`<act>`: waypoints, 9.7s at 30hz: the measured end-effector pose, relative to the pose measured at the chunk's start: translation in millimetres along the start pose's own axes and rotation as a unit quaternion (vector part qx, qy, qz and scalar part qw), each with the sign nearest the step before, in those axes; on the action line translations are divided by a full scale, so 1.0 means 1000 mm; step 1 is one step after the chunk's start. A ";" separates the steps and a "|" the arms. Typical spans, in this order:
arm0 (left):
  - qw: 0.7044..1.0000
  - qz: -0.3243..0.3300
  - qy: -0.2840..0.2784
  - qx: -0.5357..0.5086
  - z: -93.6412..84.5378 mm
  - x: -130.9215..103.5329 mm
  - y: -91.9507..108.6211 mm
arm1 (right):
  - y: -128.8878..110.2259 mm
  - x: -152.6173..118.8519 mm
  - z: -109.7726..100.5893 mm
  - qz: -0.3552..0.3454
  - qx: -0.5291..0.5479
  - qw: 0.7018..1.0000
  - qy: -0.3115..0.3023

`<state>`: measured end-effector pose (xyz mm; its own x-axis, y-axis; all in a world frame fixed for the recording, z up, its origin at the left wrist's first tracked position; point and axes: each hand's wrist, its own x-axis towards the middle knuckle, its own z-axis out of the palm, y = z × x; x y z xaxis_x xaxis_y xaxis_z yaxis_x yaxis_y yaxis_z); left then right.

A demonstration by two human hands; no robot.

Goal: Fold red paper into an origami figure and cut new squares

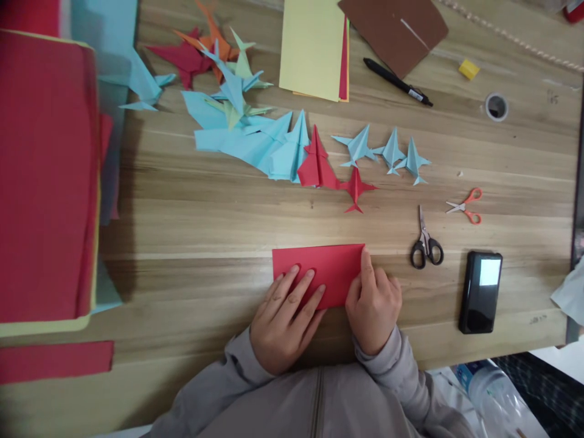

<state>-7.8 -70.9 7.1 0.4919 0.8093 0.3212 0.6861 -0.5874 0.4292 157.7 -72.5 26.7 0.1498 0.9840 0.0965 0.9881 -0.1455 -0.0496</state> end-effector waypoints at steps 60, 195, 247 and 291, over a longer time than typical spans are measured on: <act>0.995 -0.038 -0.054 0.078 0.001 0.017 0.000 | -0.001 0.004 0.005 -0.005 -0.081 0.997 -0.012; 0.931 0.289 0.021 0.222 -0.006 0.021 -0.027 | 0.007 -0.001 0.024 -0.410 0.125 0.878 0.213; 0.973 0.203 0.110 0.028 -0.009 0.016 -0.067 | 0.028 0.000 0.018 -0.276 0.230 0.910 0.206; 0.595 -0.316 0.125 -0.729 0.013 0.061 -0.010 | 0.027 0.002 0.020 0.187 0.748 0.636 0.017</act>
<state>21.9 -15.6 10.8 0.1624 0.9531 -0.2554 -0.5908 0.3012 0.7485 184.0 -72.1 5.2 0.3900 0.9031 -0.1799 -0.2525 -0.0830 -0.9640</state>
